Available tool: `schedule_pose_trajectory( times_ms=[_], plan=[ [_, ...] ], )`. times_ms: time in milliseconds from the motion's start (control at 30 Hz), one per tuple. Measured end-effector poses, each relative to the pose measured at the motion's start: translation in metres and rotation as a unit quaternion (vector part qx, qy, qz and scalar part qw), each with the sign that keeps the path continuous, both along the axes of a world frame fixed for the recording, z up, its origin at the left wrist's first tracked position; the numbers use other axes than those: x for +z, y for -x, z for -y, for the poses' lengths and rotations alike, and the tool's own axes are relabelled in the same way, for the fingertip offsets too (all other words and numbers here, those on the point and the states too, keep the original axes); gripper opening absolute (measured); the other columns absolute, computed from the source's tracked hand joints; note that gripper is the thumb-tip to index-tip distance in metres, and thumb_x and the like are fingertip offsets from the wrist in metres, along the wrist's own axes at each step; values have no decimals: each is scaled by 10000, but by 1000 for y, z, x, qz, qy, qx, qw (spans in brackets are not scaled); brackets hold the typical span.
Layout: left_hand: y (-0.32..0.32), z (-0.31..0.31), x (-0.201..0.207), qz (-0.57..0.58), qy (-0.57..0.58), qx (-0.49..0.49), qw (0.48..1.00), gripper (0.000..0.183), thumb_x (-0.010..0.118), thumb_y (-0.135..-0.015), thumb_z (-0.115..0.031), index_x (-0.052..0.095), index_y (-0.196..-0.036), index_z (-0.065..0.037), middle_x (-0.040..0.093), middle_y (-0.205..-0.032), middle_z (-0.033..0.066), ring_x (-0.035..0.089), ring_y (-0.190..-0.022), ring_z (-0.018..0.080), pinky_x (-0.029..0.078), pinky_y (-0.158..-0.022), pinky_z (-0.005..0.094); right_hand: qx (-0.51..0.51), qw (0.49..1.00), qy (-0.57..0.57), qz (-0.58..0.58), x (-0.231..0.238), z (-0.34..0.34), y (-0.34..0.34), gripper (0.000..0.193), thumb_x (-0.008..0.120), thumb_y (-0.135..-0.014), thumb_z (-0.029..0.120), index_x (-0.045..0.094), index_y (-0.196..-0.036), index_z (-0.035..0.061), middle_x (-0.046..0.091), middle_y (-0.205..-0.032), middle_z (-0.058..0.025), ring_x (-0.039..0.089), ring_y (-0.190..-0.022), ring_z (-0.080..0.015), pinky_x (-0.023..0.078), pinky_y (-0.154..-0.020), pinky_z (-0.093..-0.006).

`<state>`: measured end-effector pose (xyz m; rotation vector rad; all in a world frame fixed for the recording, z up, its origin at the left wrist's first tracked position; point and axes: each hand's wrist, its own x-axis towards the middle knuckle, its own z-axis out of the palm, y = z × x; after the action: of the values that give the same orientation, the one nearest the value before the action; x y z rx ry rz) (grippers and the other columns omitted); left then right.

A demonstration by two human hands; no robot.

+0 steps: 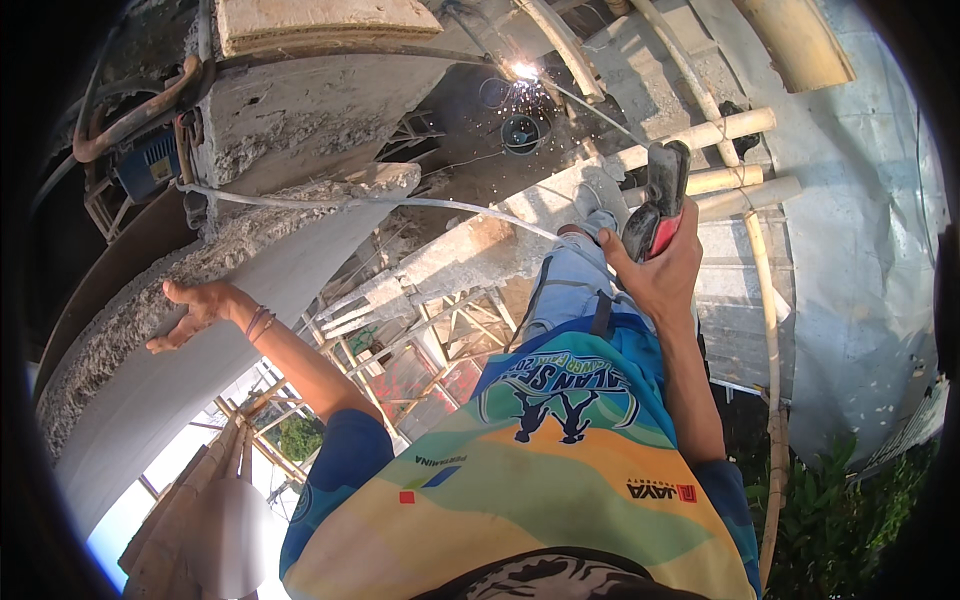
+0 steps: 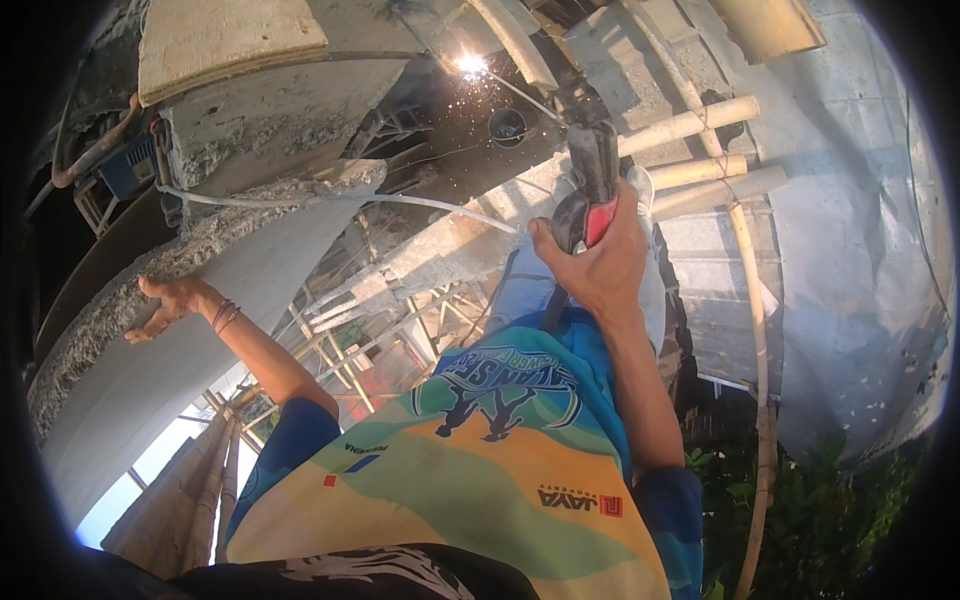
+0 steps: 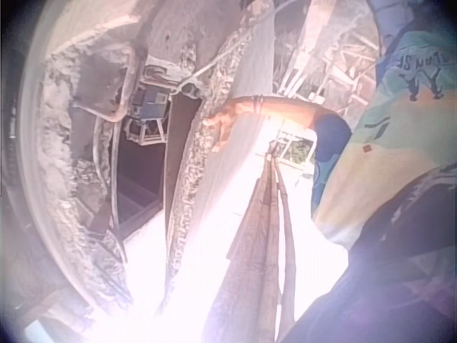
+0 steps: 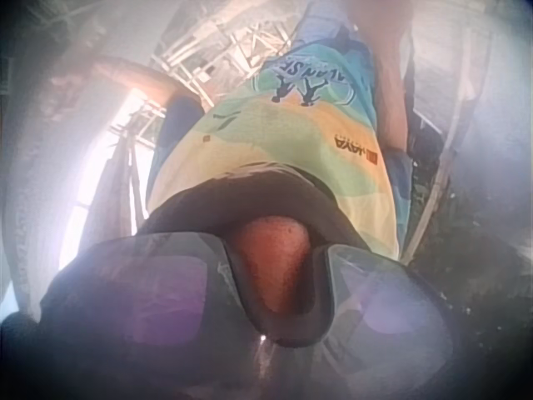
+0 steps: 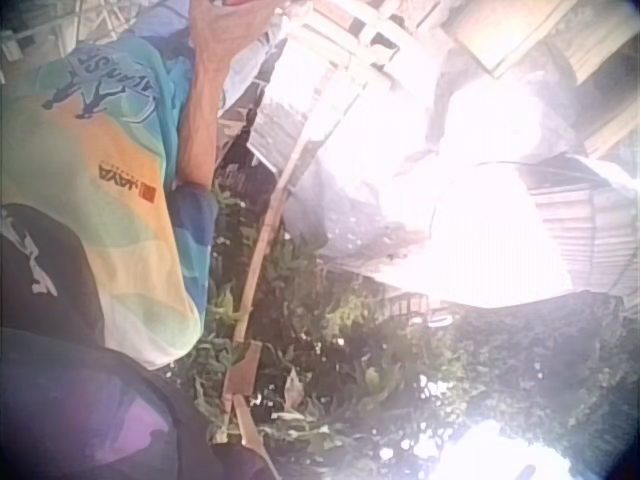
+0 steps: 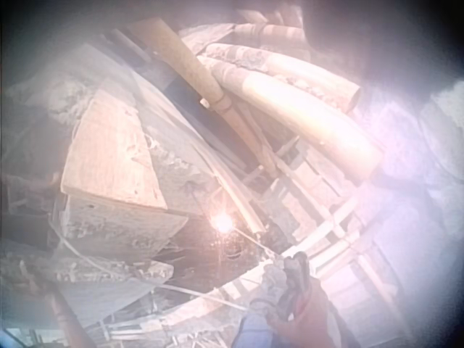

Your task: The person welds metal rebar embedded in a concrete structure using a handheld welding torch. They repeatedly position the torch, create an arc, and move along the rebar joints while standing on bamboo scaffolding.

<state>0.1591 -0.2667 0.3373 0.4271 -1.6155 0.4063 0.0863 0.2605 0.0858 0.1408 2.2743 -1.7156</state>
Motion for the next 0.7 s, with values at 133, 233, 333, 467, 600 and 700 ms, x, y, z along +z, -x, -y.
schedule_pose_trajectory(
  times_ms=[133, 233, 333, 467, 600, 700],
  plan=[
    [-1, 3, -1, -1, 5, -5, 1000, 1060, 836, -759, -357, 188, -1518, -2, 228, -1537, 221, 169, -1479, 391, 182, -1209, 549, -4, 1000, 11, -28, -1, 1, 1, 658, 882, -705, 343, 514, -1131, 1, 616, -826, -97, 600, -741, -205, 498, -687, -335],
    [-2, 7, 1, 6, 21, 4, 1000, 1054, 835, -760, -366, 197, -1514, 3, 230, -1535, 226, 170, -1477, 394, 187, -1208, 550, -4, 1000, 15, -15, -1, 1, 1, 664, 885, -699, 349, 514, -1126, 1, 614, -815, -96, 596, -730, -204, 496, -678, -334],
    [-3, 8, 2, 6, 22, 17, 1000, 1049, 835, -757, -375, 210, -1508, 7, 229, -1536, 229, 167, -1477, 395, 192, -1206, 551, 7, 999, 0, 34, 0, 0, 1, 721, 876, -680, 348, 510, -1184, -15, 633, -914, -147, 632, -799, -304, 503, -732, -410],
    [1, 2, 1, -11, 6, 7, 1000, 1060, 843, -746, -391, 225, -1499, 24, 251, -1515, 248, 180, -1471, 409, 212, -1189, 566, 4, 1000, 12, 26, -1, 1, 2, 732, 877, -680, 361, 503, -1188, -10, 623, -901, -146, 622, -787, -305, 499, -727, -412],
    [4, -3, -1, -13, 15, -4, 1000, 1068, 853, -734, -384, 230, -1499, 24, 245, -1517, 254, 178, -1475, 405, 215, -1184, 568, 6, 1000, 10, 22, -2, 2, 3, 736, 878, -680, 365, 501, -1192, -6, 622, -919, -150, 620, -802, -305, 498, -735, -410],
    [3, -2, 0, -15, 3, -7, 1000, 1073, 855, -732, -378, 222, -1504, 16, 226, -1531, 254, 165, -1482, 396, 206, -1188, 562, 4, 1000, -2, -4, -2, 3, 4, 691, 883, -687, 329, 517, -1164, -11, 651, -898, -137, 634, -788, -253, 511, -731, -368]
  ],
)
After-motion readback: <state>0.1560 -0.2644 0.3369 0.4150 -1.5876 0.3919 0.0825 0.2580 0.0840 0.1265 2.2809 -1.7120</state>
